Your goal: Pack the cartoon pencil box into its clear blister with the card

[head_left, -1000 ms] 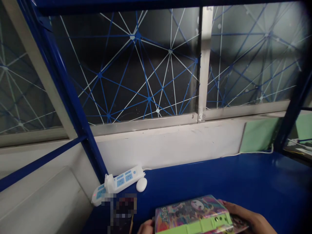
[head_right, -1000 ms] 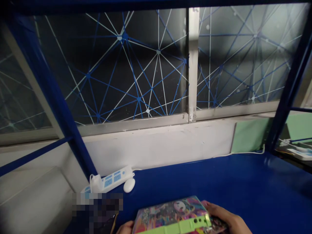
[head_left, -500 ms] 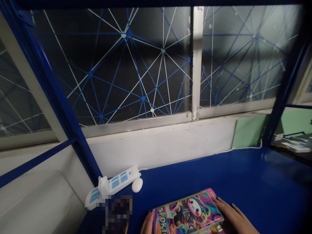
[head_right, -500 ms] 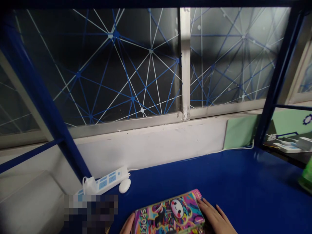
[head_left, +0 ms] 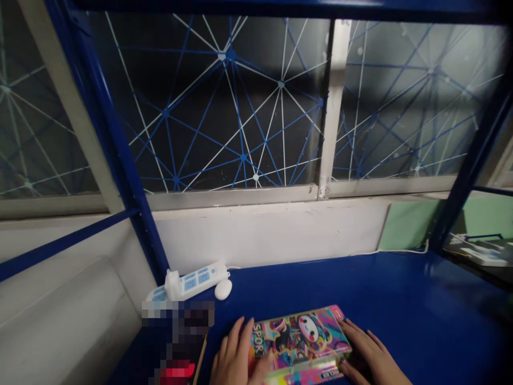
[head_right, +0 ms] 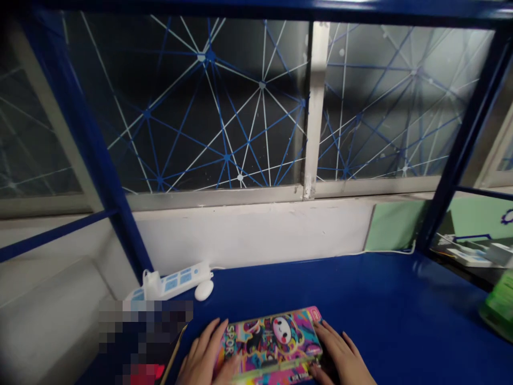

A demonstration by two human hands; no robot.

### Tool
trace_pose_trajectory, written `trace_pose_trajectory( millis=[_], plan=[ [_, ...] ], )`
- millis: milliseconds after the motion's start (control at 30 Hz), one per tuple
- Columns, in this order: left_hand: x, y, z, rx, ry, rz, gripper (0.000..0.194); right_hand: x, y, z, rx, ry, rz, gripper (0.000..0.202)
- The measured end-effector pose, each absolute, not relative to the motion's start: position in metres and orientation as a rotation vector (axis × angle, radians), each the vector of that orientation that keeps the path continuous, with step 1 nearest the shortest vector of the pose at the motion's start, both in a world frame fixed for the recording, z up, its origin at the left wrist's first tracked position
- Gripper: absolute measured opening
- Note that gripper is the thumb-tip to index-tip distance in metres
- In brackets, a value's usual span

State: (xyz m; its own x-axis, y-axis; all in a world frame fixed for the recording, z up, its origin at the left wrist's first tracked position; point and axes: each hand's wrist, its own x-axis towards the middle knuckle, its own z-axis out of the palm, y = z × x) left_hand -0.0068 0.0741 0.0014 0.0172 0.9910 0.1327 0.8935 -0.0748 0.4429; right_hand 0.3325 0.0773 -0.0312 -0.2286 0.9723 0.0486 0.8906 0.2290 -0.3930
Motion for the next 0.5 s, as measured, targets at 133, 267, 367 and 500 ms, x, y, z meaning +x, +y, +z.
trace_pose_trajectory(
  millis=[133,267,367,500],
  plan=[
    [0.017,0.072,0.037,1.945,1.986,0.728,0.056,0.335,0.075,-0.043,-1.67,-2.177,0.345,0.064],
    [0.041,0.066,0.049,2.047,1.99,0.718,0.055,0.335,0.075,-0.046,-1.626,-2.144,0.287,0.063],
    [0.04,0.064,0.046,2.183,1.763,0.516,0.073,0.334,0.074,-0.039,-1.579,-2.117,0.279,0.06],
    [0.031,0.067,0.046,2.306,1.635,0.48,0.087,0.332,0.072,-0.031,-1.514,-2.104,0.282,0.058]
  ],
)
